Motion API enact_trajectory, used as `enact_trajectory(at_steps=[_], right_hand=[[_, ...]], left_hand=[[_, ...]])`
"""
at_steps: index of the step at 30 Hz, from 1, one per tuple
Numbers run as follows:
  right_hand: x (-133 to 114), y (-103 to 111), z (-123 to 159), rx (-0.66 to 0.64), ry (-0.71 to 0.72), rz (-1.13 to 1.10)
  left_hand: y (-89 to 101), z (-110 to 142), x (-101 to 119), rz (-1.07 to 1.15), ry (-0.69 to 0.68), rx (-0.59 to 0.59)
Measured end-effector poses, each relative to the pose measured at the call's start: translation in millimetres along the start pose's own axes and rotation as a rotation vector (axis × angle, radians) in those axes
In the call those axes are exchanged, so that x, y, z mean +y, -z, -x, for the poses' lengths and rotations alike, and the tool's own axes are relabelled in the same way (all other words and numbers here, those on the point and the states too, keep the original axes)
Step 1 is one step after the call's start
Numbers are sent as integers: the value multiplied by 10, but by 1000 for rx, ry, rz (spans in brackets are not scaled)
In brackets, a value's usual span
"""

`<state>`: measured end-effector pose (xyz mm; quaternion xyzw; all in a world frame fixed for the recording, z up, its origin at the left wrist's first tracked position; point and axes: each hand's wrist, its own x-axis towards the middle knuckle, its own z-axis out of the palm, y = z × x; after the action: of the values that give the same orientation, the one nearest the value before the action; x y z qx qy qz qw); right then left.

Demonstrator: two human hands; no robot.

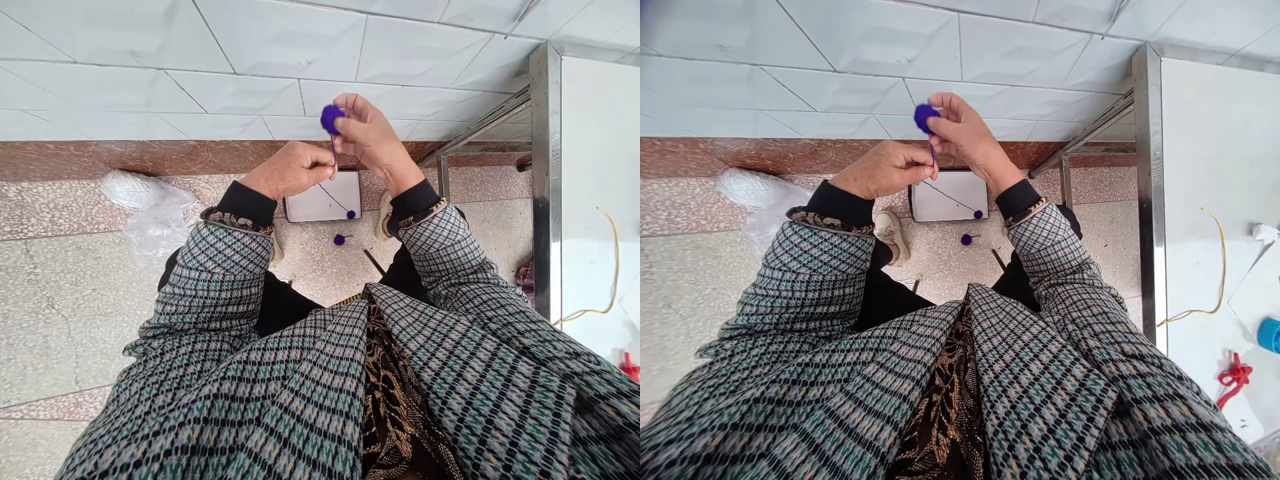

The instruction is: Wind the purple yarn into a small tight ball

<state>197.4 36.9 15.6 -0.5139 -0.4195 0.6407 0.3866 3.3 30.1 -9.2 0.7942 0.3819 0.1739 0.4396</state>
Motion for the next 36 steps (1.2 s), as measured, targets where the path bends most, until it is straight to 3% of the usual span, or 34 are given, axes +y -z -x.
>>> enact_trajectory(at_steps=[3,7,10,12,15,17,21,24,27,30,32,36], right_hand=[[45,43,-17,-74,-101,212],[95,132,-15,-363,-85,428],[65,141,34,-478,-114,313],[21,123,66,-430,-103,91],[-41,91,62,-221,4,-118],[-56,71,28,-77,62,-105],[-4,54,-31,56,-26,95],[64,97,-40,-13,-45,247],[99,159,-30,-277,-61,447],[85,172,-4,-516,-128,363],[52,151,16,-508,-112,180],[-58,98,37,-192,46,-102]], left_hand=[[26,23,-8,3,6,33],[116,69,-51,9,85,120],[188,77,-86,-20,151,183],[209,66,-87,-57,191,198],[165,34,-49,-53,186,141],[97,11,-15,-22,123,64],[0,3,21,7,4,-12],[37,41,11,-4,19,31],[128,81,-27,11,69,84],[199,91,-85,2,88,140],[214,79,-116,-15,108,172],[152,40,-101,24,120,168]])
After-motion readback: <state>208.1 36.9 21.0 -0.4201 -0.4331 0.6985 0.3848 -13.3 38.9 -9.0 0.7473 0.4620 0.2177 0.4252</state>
